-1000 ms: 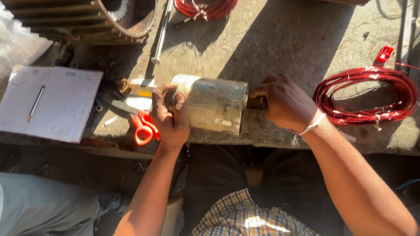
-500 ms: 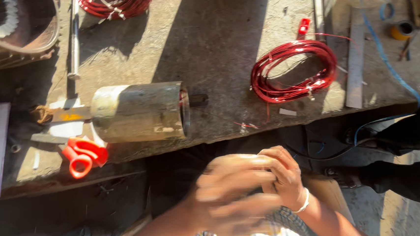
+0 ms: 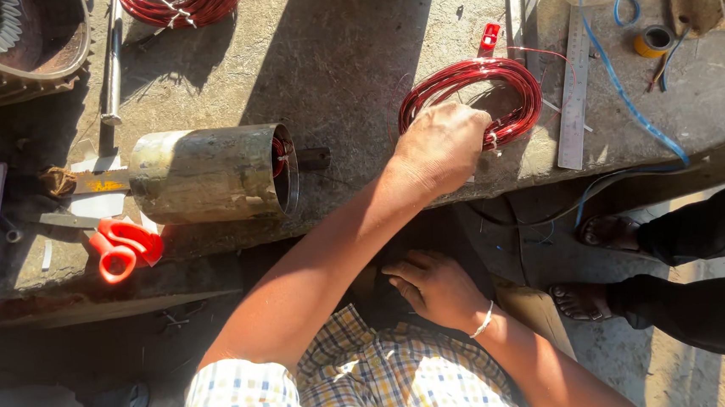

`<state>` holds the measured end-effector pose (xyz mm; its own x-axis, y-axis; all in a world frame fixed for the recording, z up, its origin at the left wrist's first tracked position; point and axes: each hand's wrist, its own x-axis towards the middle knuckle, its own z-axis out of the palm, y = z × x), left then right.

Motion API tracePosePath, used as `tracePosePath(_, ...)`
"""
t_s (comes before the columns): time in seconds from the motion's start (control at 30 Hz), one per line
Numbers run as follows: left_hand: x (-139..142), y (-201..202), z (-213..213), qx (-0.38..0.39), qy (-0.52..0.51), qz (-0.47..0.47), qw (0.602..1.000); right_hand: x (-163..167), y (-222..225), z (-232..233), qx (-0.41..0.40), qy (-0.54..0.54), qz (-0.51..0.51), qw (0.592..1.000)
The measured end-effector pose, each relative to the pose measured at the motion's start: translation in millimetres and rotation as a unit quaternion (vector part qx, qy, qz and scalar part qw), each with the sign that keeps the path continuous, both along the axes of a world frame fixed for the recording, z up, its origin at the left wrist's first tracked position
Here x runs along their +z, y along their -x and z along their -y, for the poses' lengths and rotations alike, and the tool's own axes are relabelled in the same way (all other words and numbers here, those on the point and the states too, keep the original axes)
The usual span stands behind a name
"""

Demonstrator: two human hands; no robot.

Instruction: The person holds a metal cylinder on the workbench and threads red enameled copper wire into and around it, adjusting the wire loops by hand. They then cut a piece of paper with scissors and press the paper piece onto the cylinder, handling the wire coil and cylinder throughout.

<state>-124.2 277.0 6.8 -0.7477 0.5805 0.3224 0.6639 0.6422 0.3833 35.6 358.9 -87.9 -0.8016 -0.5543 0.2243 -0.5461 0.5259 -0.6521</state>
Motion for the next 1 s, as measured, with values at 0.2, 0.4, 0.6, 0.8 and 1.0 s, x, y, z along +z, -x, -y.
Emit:
tracePosePath(0.2, 7, 4, -13, 0.009, 0.09, 0.018, 0.996, 9, -1, 2, 0.016, 0.05, -0.037, 0.998)
tracePosePath(0.4, 4, 18, -13, 0.026, -0.01, -0.035, 0.999, 8, 0, 0, 0.006, 0.067, -0.093, 0.993)
tracePosePath(0.6, 36, 22, 12, 0.082, -0.235, 0.052, 0.967, 46, 0, -13, -0.121, 0.263, -0.223, 0.931)
tracePosePath(0.8, 45, -30, 30, 0.056, -0.497, 0.223, 0.837, 88, 60, -22, -0.147, 0.493, 0.058, 0.856)
tracePosePath(1.0, 29, -61, 33, -0.045, -0.627, 0.219, 0.746, 89, 81, -3, -0.077, 0.398, -0.033, 0.914)
